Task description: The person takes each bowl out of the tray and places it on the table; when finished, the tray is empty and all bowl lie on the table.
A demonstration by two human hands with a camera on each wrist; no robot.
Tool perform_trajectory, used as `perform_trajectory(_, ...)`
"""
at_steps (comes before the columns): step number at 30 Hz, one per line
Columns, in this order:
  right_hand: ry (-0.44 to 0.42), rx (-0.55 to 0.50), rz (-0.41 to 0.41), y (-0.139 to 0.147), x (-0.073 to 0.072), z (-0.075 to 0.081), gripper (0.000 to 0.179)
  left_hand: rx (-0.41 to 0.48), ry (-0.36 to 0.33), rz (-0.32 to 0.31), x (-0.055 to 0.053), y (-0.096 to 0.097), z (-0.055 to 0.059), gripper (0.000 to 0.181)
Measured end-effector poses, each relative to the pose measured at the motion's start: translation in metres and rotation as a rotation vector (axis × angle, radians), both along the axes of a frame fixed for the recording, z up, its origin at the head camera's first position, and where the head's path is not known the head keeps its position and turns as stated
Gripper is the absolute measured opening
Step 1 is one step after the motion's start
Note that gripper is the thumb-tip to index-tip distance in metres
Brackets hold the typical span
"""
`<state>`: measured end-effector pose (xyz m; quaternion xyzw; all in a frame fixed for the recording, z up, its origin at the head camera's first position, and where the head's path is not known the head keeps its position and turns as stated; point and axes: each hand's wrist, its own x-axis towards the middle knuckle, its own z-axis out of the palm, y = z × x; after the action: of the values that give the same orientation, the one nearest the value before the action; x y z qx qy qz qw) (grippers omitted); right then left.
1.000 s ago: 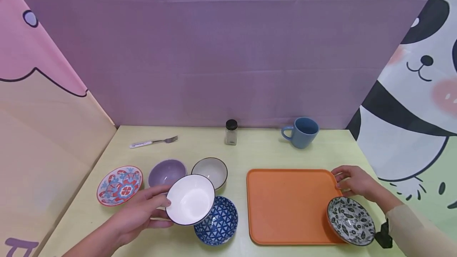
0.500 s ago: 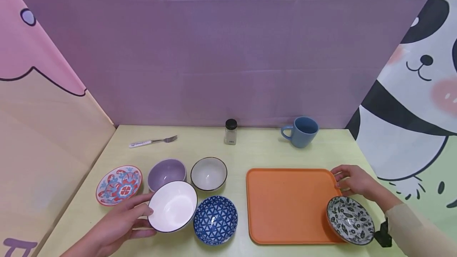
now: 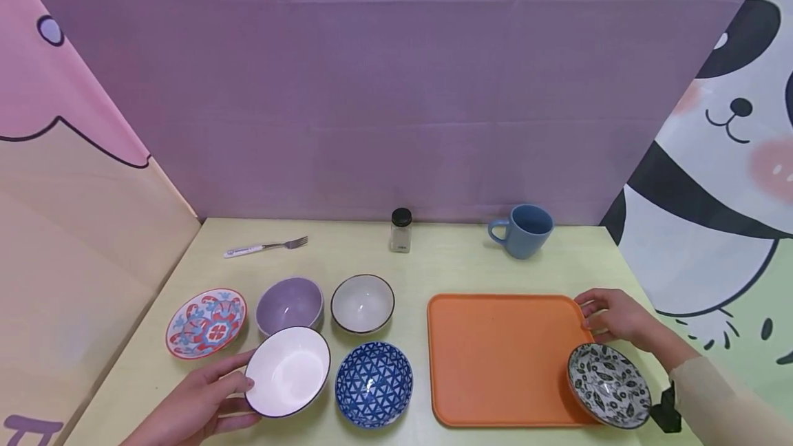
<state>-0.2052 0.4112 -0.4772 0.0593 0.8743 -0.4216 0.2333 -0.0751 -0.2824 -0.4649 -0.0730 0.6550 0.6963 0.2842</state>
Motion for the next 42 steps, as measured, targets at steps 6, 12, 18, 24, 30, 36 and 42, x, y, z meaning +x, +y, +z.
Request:
perform_trajectory(6, 0.003, 0.005, 0.005, 0.000, 0.000, 0.000, 0.049, 0.038, -0.014, 0.022, 0.006, -0.003, -0.012, 0.053)
perform_trajectory(12, 0.008, -0.003, 0.004, 0.000, -0.001, -0.002, 0.048, 0.087, -0.018, 0.019, 0.010, -0.004, -0.023, 0.041)
perform_trajectory(18, 0.008, -0.002, 0.003, 0.001, -0.001, -0.002, 0.048, 0.077, -0.015, 0.017, 0.013, -0.004, -0.032, 0.041)
perform_trajectory(24, 0.006, 0.002, 0.004, 0.000, 0.000, -0.002, 0.048, 0.044, -0.020, 0.030, 0.015, -0.003, -0.034, 0.053)
perform_trajectory(30, 0.006, 0.002, 0.002, 0.000, -0.001, -0.001, 0.048, 0.034, -0.017, 0.024, 0.015, -0.003, -0.033, 0.055)
perform_trajectory(36, 0.004, -0.001, 0.000, 0.000, 0.000, 0.000, 0.048, 0.025, -0.024, 0.026, 0.016, -0.002, -0.033, 0.055)
perform_trajectory(42, 0.001, 0.000, 0.001, 0.001, -0.001, -0.002, 0.049, -0.004, -0.021, 0.034, 0.016, -0.001, -0.033, 0.063)
